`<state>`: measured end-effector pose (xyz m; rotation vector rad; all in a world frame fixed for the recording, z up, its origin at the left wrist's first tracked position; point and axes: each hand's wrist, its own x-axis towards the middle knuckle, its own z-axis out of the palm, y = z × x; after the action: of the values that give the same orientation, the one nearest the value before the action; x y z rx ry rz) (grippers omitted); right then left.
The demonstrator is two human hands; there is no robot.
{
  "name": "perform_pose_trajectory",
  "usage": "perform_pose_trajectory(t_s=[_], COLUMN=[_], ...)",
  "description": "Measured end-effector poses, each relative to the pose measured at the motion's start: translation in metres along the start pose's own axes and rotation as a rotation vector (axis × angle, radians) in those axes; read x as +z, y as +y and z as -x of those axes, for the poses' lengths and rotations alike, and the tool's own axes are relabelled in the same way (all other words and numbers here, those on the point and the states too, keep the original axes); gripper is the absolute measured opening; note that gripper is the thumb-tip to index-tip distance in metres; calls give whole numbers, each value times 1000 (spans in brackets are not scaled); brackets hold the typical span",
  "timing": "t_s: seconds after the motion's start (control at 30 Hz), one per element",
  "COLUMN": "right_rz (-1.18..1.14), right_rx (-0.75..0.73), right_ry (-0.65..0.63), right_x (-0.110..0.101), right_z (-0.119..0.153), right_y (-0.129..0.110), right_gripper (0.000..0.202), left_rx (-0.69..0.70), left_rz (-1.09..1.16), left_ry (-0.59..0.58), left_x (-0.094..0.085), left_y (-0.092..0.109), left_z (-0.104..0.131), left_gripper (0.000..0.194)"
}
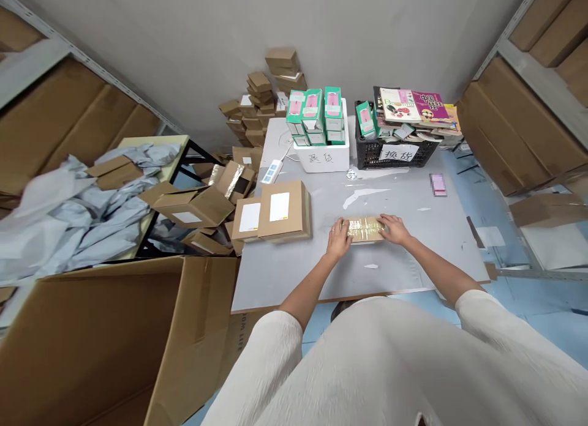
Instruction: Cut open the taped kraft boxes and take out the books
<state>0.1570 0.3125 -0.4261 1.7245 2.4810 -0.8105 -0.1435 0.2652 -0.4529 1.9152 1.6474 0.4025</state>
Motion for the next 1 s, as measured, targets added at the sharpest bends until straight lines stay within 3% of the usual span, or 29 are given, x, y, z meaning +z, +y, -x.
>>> perform_pose_trajectory(t_s=[0.1, 0.4, 0.83, 1.0], right_rz=[41, 197, 246, 139], right_rx=[1, -54, -123, 45], right_ry=[-22, -78, -134, -88], right_x=[-9, -28, -29, -33], right_z=[-4, -13, -15, -19], right_y=[-3, -15, -16, -18], right_gripper=[54, 41, 39, 40], left_rx=[-56, -29, -38, -39], left_rz=[26, 79, 240, 277], left_ry=[2, 2, 52, 34], left_x=[-4, 1, 8, 5], left_y=[-7, -8, -12, -14], left_z=[3, 5, 1, 2], left_gripper=[70, 72, 89, 88])
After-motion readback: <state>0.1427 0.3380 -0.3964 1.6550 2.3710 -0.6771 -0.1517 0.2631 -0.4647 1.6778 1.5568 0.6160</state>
